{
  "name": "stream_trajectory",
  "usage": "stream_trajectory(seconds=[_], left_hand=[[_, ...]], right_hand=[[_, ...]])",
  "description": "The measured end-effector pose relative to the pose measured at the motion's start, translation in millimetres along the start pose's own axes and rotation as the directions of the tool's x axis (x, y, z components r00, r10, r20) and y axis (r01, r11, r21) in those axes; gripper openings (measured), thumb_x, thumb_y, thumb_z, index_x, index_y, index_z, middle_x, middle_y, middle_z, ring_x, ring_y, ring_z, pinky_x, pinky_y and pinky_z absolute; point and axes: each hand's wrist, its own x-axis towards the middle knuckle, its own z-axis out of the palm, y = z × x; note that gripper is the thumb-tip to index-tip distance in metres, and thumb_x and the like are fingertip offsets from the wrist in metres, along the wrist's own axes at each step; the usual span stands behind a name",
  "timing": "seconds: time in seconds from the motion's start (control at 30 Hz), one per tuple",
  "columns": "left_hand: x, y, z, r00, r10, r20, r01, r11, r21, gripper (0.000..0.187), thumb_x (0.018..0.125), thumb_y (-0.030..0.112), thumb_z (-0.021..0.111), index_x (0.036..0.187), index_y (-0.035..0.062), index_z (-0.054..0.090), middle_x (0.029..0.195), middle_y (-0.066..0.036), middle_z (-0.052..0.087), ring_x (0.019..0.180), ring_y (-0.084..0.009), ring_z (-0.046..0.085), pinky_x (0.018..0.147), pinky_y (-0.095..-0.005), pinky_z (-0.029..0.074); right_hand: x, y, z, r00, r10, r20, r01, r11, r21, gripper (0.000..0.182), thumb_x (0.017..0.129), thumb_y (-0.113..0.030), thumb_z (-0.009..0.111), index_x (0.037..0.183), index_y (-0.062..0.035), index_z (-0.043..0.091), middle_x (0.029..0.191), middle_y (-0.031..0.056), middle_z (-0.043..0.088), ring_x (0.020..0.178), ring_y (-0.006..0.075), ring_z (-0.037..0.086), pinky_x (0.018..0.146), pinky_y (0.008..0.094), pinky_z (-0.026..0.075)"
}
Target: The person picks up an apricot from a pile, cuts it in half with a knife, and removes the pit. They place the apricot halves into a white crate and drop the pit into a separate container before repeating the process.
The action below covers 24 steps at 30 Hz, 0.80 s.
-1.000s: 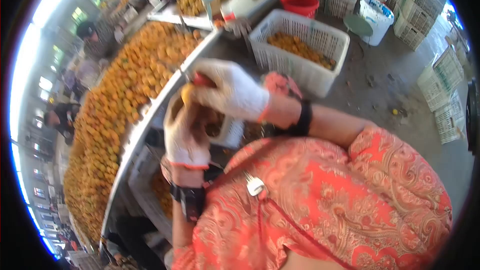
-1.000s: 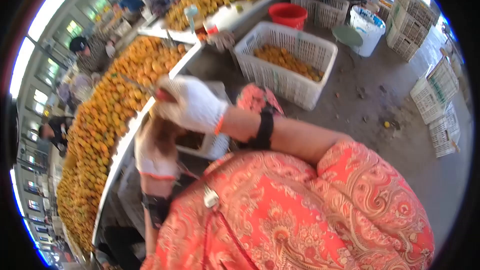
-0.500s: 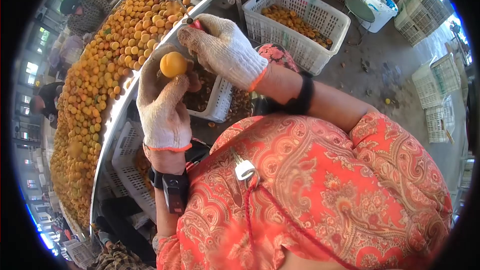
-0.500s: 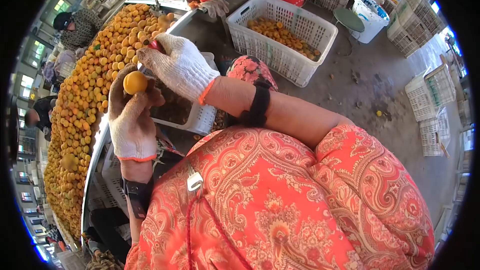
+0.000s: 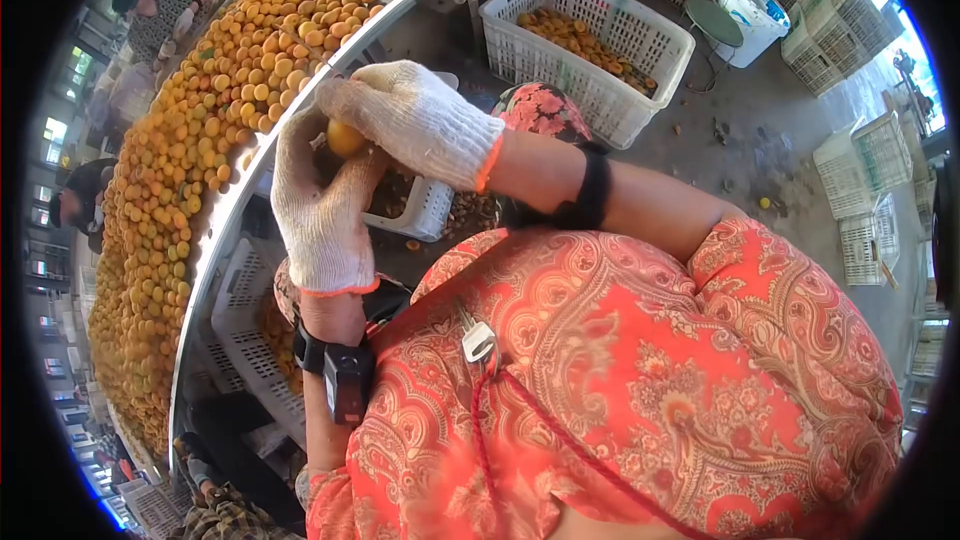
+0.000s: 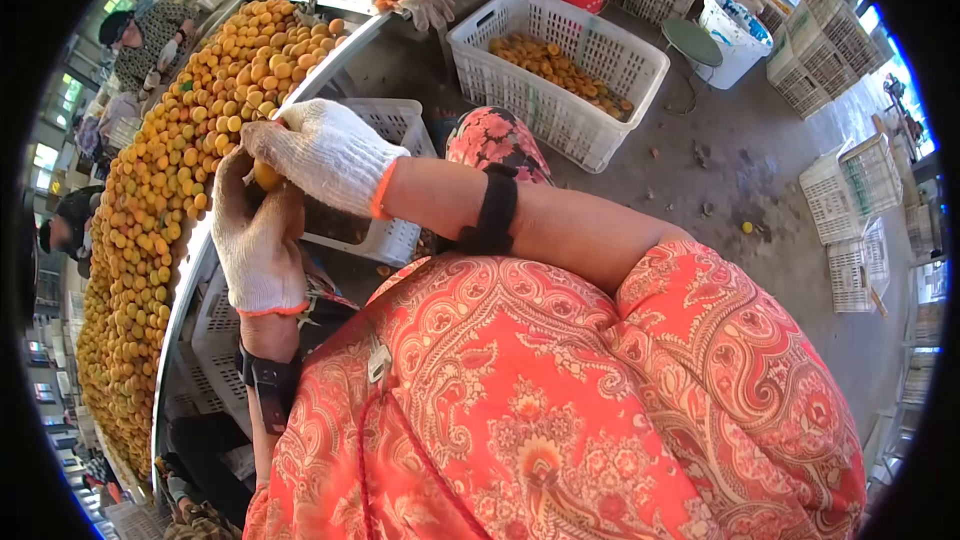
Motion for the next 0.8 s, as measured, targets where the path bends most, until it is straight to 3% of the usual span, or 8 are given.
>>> stream_trajectory(seconds=[0.1, 0.2, 0.33, 0.4, 0.57, 0.63, 0.77, 0.8], left_hand=[[-5, 7, 1, 1.0, -0.008, 0.016, 0.008, 1.0, -0.006, 0.049, 0.084, 0.001, 0.057, 0.132, -0.0019, 0.047, 0.089, -0.002, 0.057, 0.063, -0.0056, 0.048, 0.053, -0.0184, 0.035], [-3, 7, -1, 0.997, -0.076, 0.008, 0.076, 0.997, 0.001, 0.051, 0.085, 0.002, 0.055, 0.135, -0.0024, 0.044, 0.09, -0.004, 0.057, 0.064, -0.0072, 0.049, 0.056, -0.0192, 0.038], [-5, 5, -6, 0.993, -0.074, 0.094, 0.081, 0.994, -0.074, 0.052, 0.085, 0.003, 0.055, 0.136, -0.0026, 0.044, 0.091, -0.006, 0.058, 0.068, -0.0094, 0.052, 0.059, -0.0207, 0.041], [-4, 9, -8, 0.985, -0.133, 0.106, 0.141, 0.987, -0.075, 0.053, 0.086, 0.004, 0.055, 0.137, -0.0032, 0.044, 0.092, -0.007, 0.059, 0.071, -0.0112, 0.054, 0.063, -0.0218, 0.044], [-1, 5, -20, 0.988, -0.129, 0.084, 0.14, 0.978, -0.155, 0.049, 0.085, 0.003, 0.059, 0.132, -0.0017, 0.049, 0.099, -0.008, 0.061, 0.077, -0.0113, 0.058, 0.065, -0.022, 0.048], [0, 3, -27, 0.986, -0.14, 0.091, 0.155, 0.97, -0.189, 0.047, 0.084, 0.001, 0.064, 0.13, 0.0001, 0.053, 0.103, -0.007, 0.063, 0.081, -0.0112, 0.061, 0.066, -0.0221, 0.052], [4, 0, -28, 0.997, -0.041, 0.061, 0.049, 0.987, -0.15, 0.046, 0.084, 0.001, 0.066, 0.128, 0.0016, 0.053, 0.105, -0.007, 0.063, 0.084, -0.0123, 0.062, 0.066, -0.023, 0.051], [5, 0, -28, 0.998, -0.033, 0.05, 0.04, 0.988, -0.149, 0.046, 0.084, 0.0, 0.066, 0.128, 0.0016, 0.053, 0.105, -0.007, 0.062, 0.085, -0.0124, 0.062, 0.067, -0.0231, 0.051]], right_hand=[[2, 1, 2, 0.999, -0.001, 0.044, 0.003, 0.998, -0.066, 0.049, 0.098, -0.045, 0.057, 0.091, 0.0026, 0.067, 0.081, 0.0085, 0.066, 0.075, 0.0125, 0.062, 0.067, 0.0297, 0.05], [-4, -2, 0, 0.998, 0.024, 0.054, -0.029, 0.995, 0.099, 0.049, 0.098, -0.045, 0.056, 0.092, 0.0028, 0.066, 0.082, 0.009, 0.066, 0.075, 0.0124, 0.062, 0.067, 0.0302, 0.05], [-1, 3, -1, 1.0, 0.025, -0.006, -0.025, 1.0, -0.011, 0.05, 0.098, -0.046, 0.056, 0.092, 0.0026, 0.066, 0.081, 0.0084, 0.066, 0.076, 0.0128, 0.061, 0.067, 0.0305, 0.05], [1, 8, 2, 0.998, -0.04, -0.043, 0.039, 0.999, -0.027, 0.042, 0.098, -0.037, 0.058, 0.09, 0.0038, 0.063, 0.075, 0.0213, 0.065, 0.074, 0.0338, 0.066, 0.065, 0.0402, 0.05], [-5, 3, -8, 0.991, -0.092, -0.098, 0.09, 0.996, -0.021, 0.034, 0.098, -0.03, 0.06, 0.094, 0.0033, 0.061, 0.078, 0.0215, 0.066, 0.071, 0.0329, 0.066, 0.063, 0.0372, 0.05], [-12, 0, -11, 0.987, -0.157, -0.028, 0.159, 0.977, 0.142, 0.032, 0.097, -0.029, 0.062, 0.093, 0.0029, 0.061, 0.077, 0.0215, 0.065, 0.072, 0.0307, 0.067, 0.063, 0.0372, 0.05], [-26, -7, -15, 0.975, -0.156, 0.158, 0.197, 0.937, -0.288, 0.03, 0.094, -0.027, 0.065, 0.087, 0.0006, 0.056, 0.071, 0.0231, 0.062, 0.072, 0.0374, 0.066, 0.058, 0.0432, 0.049], [-28, -5, -15, 0.968, -0.187, 0.167, 0.227, 0.936, -0.269, 0.028, 0.094, -0.026, 0.064, 0.086, -0.0002, 0.055, 0.071, 0.0242, 0.061, 0.072, 0.0421, 0.064, 0.058, 0.0462, 0.048]])
